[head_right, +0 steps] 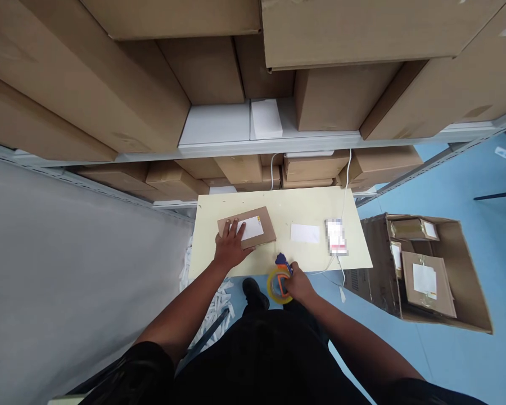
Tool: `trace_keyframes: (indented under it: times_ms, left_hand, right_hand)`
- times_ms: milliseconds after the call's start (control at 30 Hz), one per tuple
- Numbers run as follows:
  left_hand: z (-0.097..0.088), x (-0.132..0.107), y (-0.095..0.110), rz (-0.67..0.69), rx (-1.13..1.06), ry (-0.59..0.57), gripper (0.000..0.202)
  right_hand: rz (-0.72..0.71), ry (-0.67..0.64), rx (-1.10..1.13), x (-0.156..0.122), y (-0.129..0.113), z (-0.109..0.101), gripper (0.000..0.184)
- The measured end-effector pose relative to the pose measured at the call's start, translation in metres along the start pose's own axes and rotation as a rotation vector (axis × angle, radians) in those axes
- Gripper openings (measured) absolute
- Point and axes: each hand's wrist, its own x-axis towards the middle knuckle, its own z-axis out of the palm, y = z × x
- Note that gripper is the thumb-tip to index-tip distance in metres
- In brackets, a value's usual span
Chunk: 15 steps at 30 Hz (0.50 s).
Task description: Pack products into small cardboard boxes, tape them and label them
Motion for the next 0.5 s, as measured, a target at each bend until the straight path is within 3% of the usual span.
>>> trace_keyframes:
  times_ms: [133,267,367,500]
  left_hand:
    - [0.001,-0.001,0.0,-0.016,-0.022,-0.022,0.1]
    - [0.003,-0.006,0.011,-0.059,-0.061,-0.051,0.102]
    - [0.003,-0.019,0.018,-0.109,-0.115,-0.081,0.104]
    - [-0.001,-0.043,0.007,-0.005,-0.141,-0.124,0.108]
  right_hand:
    - [-0.081,-0.008,-0.17,-0.014,0.011,0.006,0.027]
    - [-0.192,0.014,-0.371,0.009,-0.029,0.006,0.036]
    - [-0.177,-0.017,-0.375,0.029,-0.061,0.006,0.04]
    - [-0.113,-0.01,-0.31,0.047,-0.072,-0.005,0.038]
